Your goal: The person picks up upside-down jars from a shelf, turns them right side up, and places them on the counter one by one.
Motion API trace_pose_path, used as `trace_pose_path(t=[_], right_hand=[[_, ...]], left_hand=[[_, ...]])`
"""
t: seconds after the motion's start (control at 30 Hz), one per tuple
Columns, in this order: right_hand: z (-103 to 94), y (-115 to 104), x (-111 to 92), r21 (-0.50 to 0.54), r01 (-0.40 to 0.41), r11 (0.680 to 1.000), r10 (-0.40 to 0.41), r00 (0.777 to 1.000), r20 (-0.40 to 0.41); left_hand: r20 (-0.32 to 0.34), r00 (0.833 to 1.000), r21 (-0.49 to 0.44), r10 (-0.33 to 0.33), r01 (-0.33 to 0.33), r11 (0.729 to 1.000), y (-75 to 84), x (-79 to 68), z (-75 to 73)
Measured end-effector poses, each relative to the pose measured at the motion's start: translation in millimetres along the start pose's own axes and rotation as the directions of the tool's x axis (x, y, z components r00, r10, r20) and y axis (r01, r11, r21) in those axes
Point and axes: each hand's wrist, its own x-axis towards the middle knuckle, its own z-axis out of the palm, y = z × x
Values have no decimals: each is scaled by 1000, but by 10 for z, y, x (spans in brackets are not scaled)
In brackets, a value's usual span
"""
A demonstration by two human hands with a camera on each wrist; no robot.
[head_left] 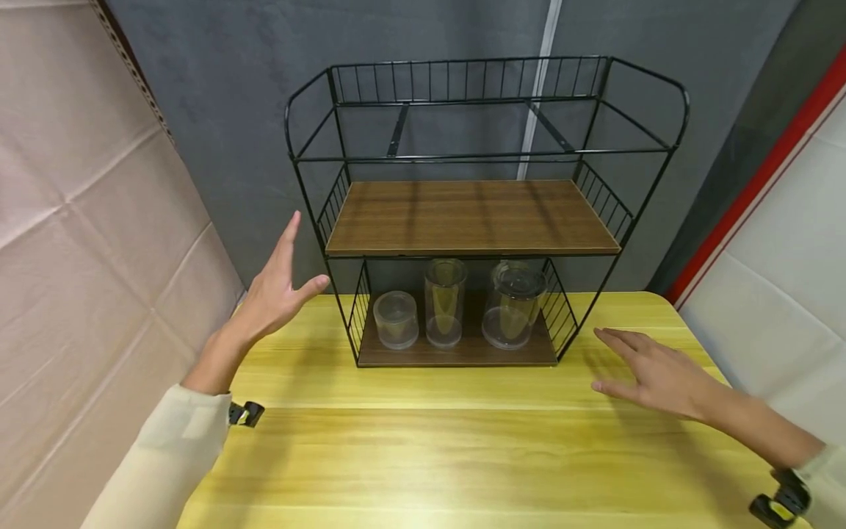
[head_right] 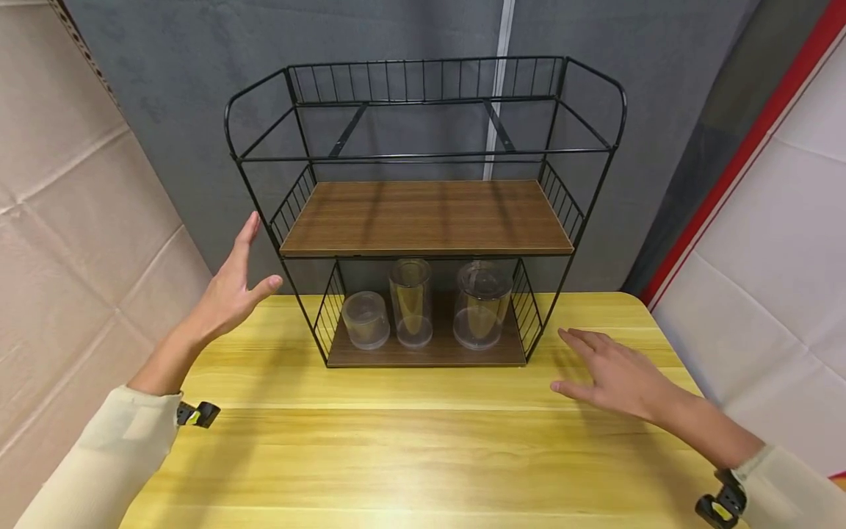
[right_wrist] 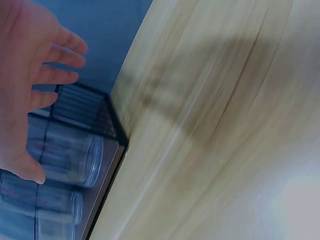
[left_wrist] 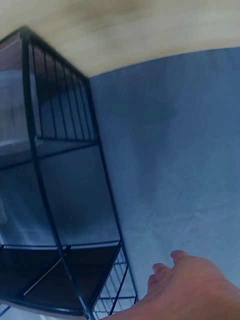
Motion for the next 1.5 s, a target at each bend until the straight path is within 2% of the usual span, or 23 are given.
trace_pose_path(t=[0.17,0.27,0.47,0.63,0.8,1.03,1.13,1.37,1.5], right_hand=[[-75,-193,-40,66,-7,998,4,999,47],[-114,-312,-48,76,14,997,-19,998,57],[-175,-503,3,94,42,995,-47,998,49],[-223,-604,94,114,72,991,-75,997,21],[-263,-690,221,157,89,984,-88,996,-16],[-291,-802,471,214,63,975,-51,997,-62],[-289,-822,575,216,41,976,-22,996,-88],[-262,-833,830,252,18,968,16,991,-134],[-232,-823,971,262,5,965,37,987,-156]], left_hand=[[-5,1000,-54,8,-8,998,141,97,-30],[-16,1000,-91,25,-27,995,181,155,-31],[-40,995,-161,95,-100,982,230,269,0],[-42,994,-199,99,-105,974,270,324,11],[-28,995,-207,99,-102,973,337,360,5],[-9,997,-254,78,-78,964,640,317,-76],[3,998,-256,65,-62,965,716,319,-88],[3,999,-257,48,-46,965,748,354,-75],[9,999,-314,40,-35,949,731,382,-62]])
